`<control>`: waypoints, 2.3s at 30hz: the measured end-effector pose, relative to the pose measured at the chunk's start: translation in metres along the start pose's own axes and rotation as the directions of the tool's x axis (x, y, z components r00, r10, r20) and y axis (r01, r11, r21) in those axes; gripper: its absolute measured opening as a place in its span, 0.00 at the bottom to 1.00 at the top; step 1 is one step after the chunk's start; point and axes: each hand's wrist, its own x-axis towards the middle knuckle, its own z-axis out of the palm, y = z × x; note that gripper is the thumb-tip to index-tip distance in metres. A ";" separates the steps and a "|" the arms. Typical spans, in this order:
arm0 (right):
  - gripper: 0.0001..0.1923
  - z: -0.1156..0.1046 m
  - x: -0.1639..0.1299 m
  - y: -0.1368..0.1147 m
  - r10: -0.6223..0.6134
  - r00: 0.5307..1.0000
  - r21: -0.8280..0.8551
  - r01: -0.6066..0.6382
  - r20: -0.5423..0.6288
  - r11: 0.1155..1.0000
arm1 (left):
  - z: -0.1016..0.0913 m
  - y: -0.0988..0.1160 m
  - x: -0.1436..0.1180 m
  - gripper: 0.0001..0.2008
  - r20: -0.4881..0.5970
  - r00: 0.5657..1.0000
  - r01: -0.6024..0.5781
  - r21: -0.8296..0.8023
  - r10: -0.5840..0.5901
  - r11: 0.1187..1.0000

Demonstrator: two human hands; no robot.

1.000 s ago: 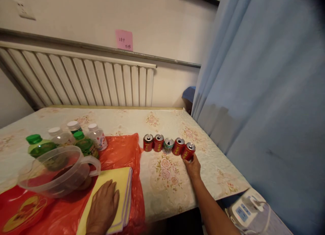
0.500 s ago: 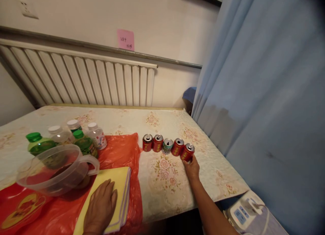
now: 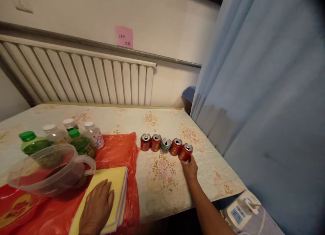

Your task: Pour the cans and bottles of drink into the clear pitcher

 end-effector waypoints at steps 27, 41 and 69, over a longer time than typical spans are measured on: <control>0.34 -0.001 -0.018 0.007 0.112 0.993 -0.002 -0.113 -0.022 0.994 | 0.001 0.003 -0.009 0.17 -0.080 0.997 0.001 0.012 0.000 1.000; 0.33 -0.023 -0.112 -0.045 0.284 0.952 -0.115 -0.271 0.112 0.956 | -0.011 0.006 -0.004 0.16 0.159 0.986 0.063 -0.097 -0.047 0.993; 0.19 0.197 -0.098 -0.475 -0.672 -0.055 0.294 0.923 0.739 0.247 | -0.002 -0.049 0.021 0.09 0.279 0.941 -0.026 -0.511 0.194 0.859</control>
